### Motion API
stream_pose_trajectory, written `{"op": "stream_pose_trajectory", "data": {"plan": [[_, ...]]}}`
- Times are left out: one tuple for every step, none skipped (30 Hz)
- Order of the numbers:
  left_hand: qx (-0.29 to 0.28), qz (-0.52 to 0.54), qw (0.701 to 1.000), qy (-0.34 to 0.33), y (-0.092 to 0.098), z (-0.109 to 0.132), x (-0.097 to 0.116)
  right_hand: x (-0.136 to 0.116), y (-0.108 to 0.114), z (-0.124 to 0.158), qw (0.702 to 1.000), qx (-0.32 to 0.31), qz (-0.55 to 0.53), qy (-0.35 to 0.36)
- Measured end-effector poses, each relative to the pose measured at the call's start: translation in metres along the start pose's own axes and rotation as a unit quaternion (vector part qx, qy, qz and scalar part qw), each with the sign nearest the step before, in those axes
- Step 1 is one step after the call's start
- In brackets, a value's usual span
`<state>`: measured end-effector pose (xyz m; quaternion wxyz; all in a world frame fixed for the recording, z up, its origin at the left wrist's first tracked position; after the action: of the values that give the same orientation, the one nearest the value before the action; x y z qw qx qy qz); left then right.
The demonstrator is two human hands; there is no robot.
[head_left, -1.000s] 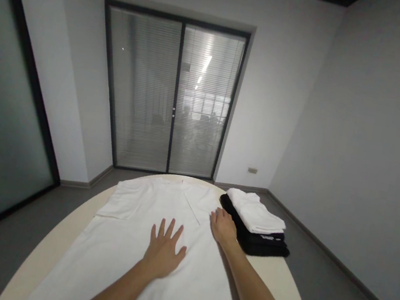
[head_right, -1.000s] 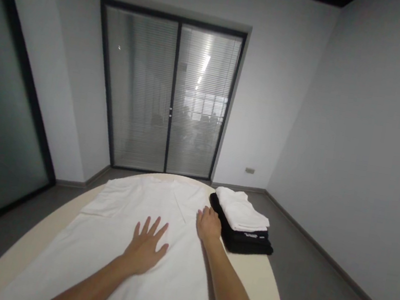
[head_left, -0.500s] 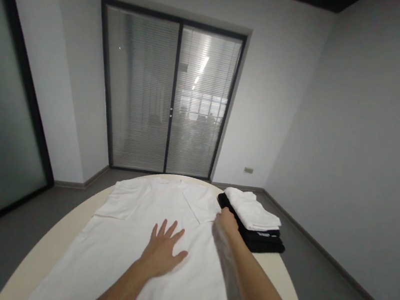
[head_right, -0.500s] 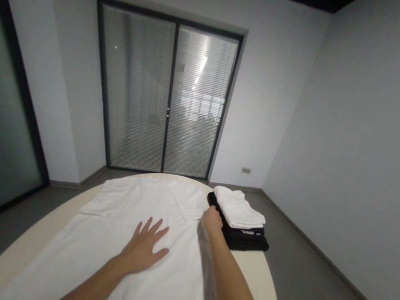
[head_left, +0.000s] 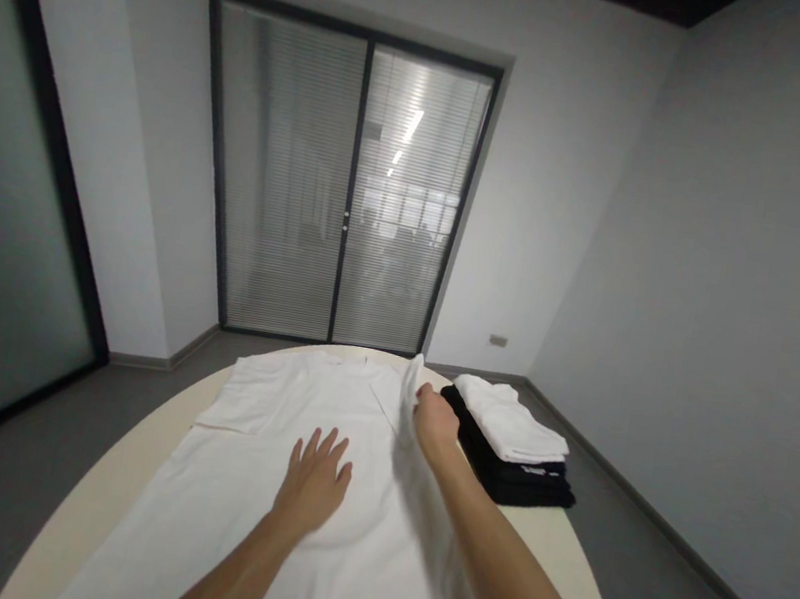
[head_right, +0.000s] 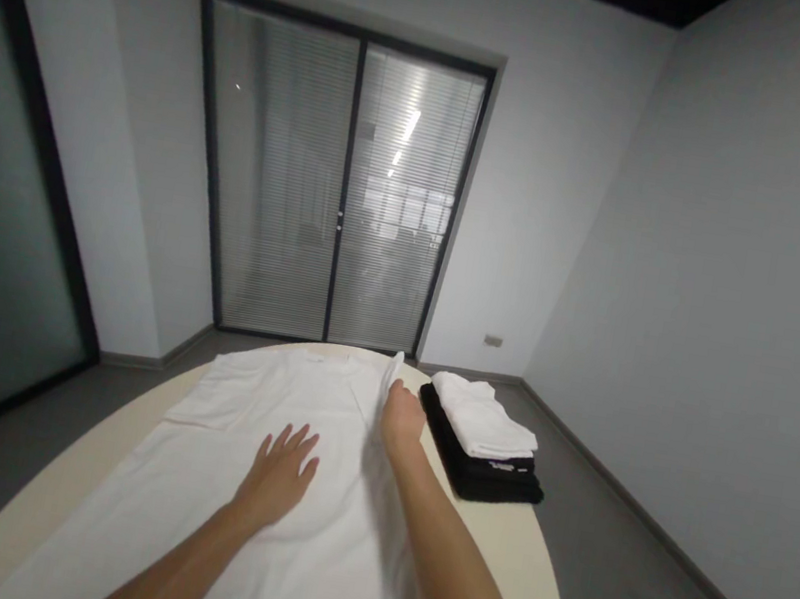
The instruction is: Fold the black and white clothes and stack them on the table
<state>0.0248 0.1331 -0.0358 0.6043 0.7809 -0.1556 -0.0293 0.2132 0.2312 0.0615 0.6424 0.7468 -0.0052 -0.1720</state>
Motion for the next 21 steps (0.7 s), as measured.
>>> {"op": "stream_pose_trajectory", "data": {"plan": [[0.001,0.0,1.0,0.003,0.0,0.0,-0.001,-0.011,0.001,0.006,1.0,-0.002,-0.001,0.016],[0.002,0.002,1.0,0.006,0.0,-0.001,-0.002,-0.021,0.001,0.012,0.999,-0.006,-0.003,0.032],[0.001,0.005,1.0,0.01,0.0,-0.001,-0.003,-0.031,0.0,0.018,0.999,-0.011,-0.005,0.048],[0.001,0.008,1.0,0.013,0.0,-0.001,-0.004,-0.041,-0.003,0.025,0.998,-0.018,-0.007,0.063],[0.001,0.011,1.0,0.016,0.0,-0.002,-0.005,-0.05,-0.007,0.032,0.997,-0.026,-0.008,0.078],[0.0,0.014,1.0,0.018,0.0,-0.002,-0.005,-0.057,-0.011,0.038,0.995,-0.034,-0.009,0.092],[-0.002,0.016,1.0,0.019,0.0,-0.003,-0.006,-0.064,-0.017,0.045,0.994,-0.043,-0.009,0.104],[-0.003,0.017,1.0,0.019,0.0,-0.003,-0.007,-0.069,-0.023,0.051,0.992,-0.053,-0.008,0.116],[-0.004,0.017,1.0,0.019,0.0,-0.003,-0.007,-0.073,-0.03,0.058,0.99,-0.064,-0.005,0.126],[-0.004,0.017,1.0,0.019,0.0,-0.003,-0.007,-0.076,-0.036,0.064,0.988,-0.074,-0.001,0.135],[-0.005,0.018,1.0,0.02,0.0,-0.003,-0.008,-0.077,-0.043,0.07,0.986,-0.086,0.005,0.143],[-0.004,0.018,1.0,0.021,-0.001,-0.003,-0.008,-0.078,-0.048,0.075,0.984,-0.095,0.012,0.15],[-0.004,0.018,1.0,0.022,-0.001,-0.003,-0.009,-0.078,-0.053,0.081,0.982,-0.103,0.019,0.156],[-0.004,0.018,1.0,0.023,-0.002,-0.003,-0.009,-0.077,-0.057,0.086,0.981,-0.107,0.025,0.16],[-0.003,0.018,1.0,0.023,-0.002,-0.002,-0.009,-0.076,-0.06,0.09,0.98,-0.108,0.029,0.163],[-0.003,0.017,1.0,0.022,-0.002,-0.002,-0.009,-0.074,-0.061,0.094,0.98,-0.108,0.033,0.162],[-0.002,0.016,1.0,0.021,-0.002,-0.002,-0.008,-0.072,-0.062,0.096,0.981,-0.105,0.035,0.157],[-0.002,0.016,1.0,0.02,-0.003,-0.002,-0.008,-0.07,-0.062,0.097,0.983,-0.103,0.037,0.149],[-0.002,0.016,1.0,0.019,-0.003,-0.002,-0.008,-0.067,-0.063,0.097,0.985,-0.102,0.038,0.137],[-0.003,0.016,1.0,0.019,-0.003,-0.002,-0.008,-0.064,-0.064,0.095,0.986,-0.105,0.04,0.125],[-0.004,0.013,1.0,0.018,-0.003,-0.002,-0.007,-0.062,-0.065,0.093,0.986,-0.111,0.042,0.113]]}}
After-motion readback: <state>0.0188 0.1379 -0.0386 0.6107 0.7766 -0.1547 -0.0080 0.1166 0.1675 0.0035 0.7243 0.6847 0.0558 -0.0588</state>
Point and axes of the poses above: each hand's wrist, its own z-axis away from the middle knuckle, its own y-axis out of the back of the hand, x = y × z, the point moved 10 cm from there along -z, towards the middle knuckle, and after that the axes turned 14 degrees about -y, right-handed, at the moved point
